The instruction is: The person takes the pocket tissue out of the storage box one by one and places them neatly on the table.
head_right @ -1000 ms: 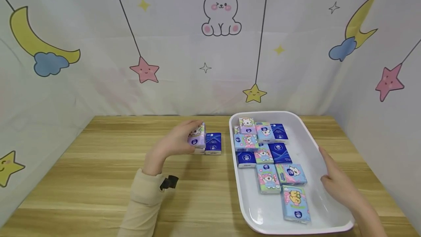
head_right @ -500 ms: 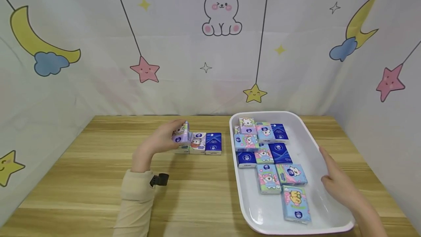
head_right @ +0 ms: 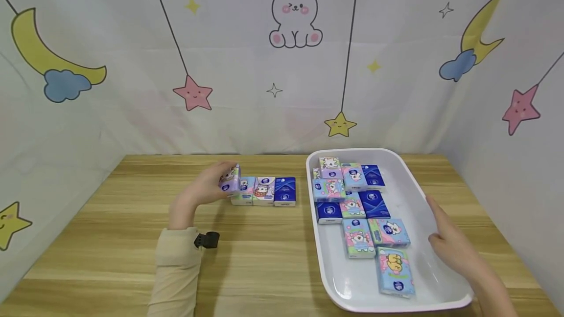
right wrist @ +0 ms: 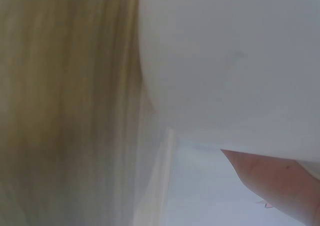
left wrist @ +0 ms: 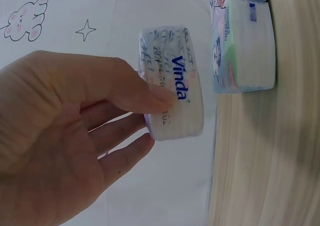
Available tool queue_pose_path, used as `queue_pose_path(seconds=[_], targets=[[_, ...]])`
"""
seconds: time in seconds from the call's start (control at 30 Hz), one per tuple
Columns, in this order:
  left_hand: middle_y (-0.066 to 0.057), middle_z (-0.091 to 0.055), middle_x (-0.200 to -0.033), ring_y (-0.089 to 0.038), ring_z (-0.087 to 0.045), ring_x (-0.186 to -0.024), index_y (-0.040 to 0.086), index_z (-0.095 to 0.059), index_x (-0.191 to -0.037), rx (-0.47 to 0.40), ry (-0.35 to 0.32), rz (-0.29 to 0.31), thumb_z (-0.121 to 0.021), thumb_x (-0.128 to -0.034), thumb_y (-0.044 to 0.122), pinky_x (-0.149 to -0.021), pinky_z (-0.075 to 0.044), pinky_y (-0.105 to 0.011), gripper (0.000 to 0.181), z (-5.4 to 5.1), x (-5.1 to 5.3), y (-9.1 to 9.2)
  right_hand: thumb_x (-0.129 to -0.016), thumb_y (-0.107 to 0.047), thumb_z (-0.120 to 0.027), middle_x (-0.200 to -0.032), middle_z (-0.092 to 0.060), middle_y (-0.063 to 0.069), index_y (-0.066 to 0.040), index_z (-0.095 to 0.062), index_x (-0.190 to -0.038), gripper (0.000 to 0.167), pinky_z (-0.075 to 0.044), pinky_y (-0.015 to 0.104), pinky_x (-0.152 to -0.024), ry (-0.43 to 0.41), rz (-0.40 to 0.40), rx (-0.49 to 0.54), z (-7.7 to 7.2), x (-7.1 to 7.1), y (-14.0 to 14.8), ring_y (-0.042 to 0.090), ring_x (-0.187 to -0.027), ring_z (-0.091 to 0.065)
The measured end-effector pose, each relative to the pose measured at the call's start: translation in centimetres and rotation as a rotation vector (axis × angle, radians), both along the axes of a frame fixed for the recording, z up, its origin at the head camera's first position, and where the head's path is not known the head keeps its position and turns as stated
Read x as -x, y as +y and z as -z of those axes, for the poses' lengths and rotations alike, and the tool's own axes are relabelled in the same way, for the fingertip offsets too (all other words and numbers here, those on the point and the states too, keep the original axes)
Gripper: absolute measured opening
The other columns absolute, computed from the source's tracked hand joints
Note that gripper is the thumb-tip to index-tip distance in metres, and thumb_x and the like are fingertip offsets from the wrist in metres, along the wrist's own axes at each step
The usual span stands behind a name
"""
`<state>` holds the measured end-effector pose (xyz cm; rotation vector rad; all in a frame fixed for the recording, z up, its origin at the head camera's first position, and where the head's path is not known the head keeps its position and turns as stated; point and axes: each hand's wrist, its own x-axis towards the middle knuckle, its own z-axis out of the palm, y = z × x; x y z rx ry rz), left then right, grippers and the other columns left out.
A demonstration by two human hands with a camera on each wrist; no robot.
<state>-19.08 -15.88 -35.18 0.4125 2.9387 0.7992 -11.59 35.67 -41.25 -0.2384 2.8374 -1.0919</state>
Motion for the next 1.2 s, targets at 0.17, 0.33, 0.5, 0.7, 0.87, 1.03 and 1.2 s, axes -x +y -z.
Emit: queue_pose_path(seconds=[0.17, 0.33, 0.5, 0.7, 0.87, 1.03, 1.2], targets=[[-0.024, -0.038, -0.150, -0.042, -0.035, -0.139, -0.001, -0.039, -0.144, 0.014, -0.006, 0.019, -0.070, -0.0733, -0.005, -0.115, -0.030, -0.053, 0.077, 0.4, 0.1, -0.4, -0.085, 0.013, -0.035, -0.152, 0.001, 0.039, -0.008, 0.012, -0.153, 0.085, -0.007, 0.073, -0.105, 0.009, -0.005, 0.014, 0.2, -0.1, 0.0, 0.067, -0.130, -0.013], [-0.025, -0.039, -0.148, -0.042, -0.035, -0.138, -0.001, -0.040, -0.144, 0.023, -0.008, 0.018, -0.063, -0.0755, -0.008, -0.115, -0.030, -0.053, 0.072, 0.9, 0.3, -1.0, -0.085, 0.013, -0.034, -0.152, 0.000, 0.039, -0.007, 0.009, -0.153, 0.083, 0.005, 0.058, -0.113, 0.049, -0.014, 0.011, 0.5, -0.1, 0.1, 0.067, -0.129, -0.014], [-0.025, -0.037, -0.149, -0.043, -0.034, -0.139, -0.001, -0.039, -0.144, 0.033, -0.027, 0.005, -0.058, -0.0754, -0.011, -0.115, -0.030, -0.054, 0.072, 1.2, 0.5, -1.4, -0.085, 0.013, -0.035, -0.152, 0.001, 0.039, -0.007, 0.010, -0.153, 0.084, 0.005, 0.060, -0.112, 0.045, -0.014, 0.015, 0.4, -0.1, 0.0, 0.067, -0.130, -0.013], [-0.026, -0.035, -0.150, -0.044, -0.032, -0.140, 0.000, -0.038, -0.145, 0.023, -0.052, -0.020, -0.053, -0.0756, -0.015, -0.115, -0.029, -0.055, 0.073, 1.5, 0.5, -1.7, -0.084, 0.014, -0.035, -0.152, 0.002, 0.039, -0.006, 0.012, -0.152, 0.085, -0.007, 0.073, -0.104, 0.006, -0.007, 0.010, 0.1, 0.0, 0.0, 0.067, -0.130, -0.013], [-0.026, -0.037, -0.149, -0.044, -0.033, -0.139, -0.001, -0.038, -0.144, 0.020, -0.052, -0.021, -0.053, -0.0746, -0.017, -0.114, -0.031, -0.055, 0.073, 1.9, 0.7, -1.7, -0.085, 0.013, -0.035, -0.152, 0.003, 0.038, -0.007, 0.012, -0.153, 0.085, -0.009, 0.074, -0.103, 0.002, -0.006, 0.009, 0.1, -0.1, 0.0, 0.067, -0.129, -0.013], [-0.026, -0.039, -0.147, -0.043, -0.036, -0.137, -0.002, -0.039, -0.143, 0.018, -0.060, -0.031, -0.052, -0.0741, -0.018, -0.113, -0.033, -0.054, 0.072, 2.3, 0.8, -1.6, -0.085, 0.013, -0.035, -0.153, 0.001, 0.038, -0.007, 0.009, -0.153, 0.084, 0.003, 0.056, -0.113, 0.046, -0.015, 0.011, 0.4, -0.3, 0.0, 0.067, -0.129, -0.015], [-0.027, -0.032, -0.151, -0.044, -0.027, -0.142, -0.002, -0.039, -0.144, 0.020, -0.090, -0.052, -0.049, -0.0750, -0.018, -0.116, -0.026, -0.055, 0.072, 2.5, 0.9, -1.6, -0.086, 0.013, -0.035, -0.152, 0.000, 0.039, -0.006, 0.008, -0.153, 0.082, 0.002, 0.035, -0.119, 0.068, -0.015, -0.009, 0.3, -0.2, 0.0, 0.066, -0.129, -0.014]])
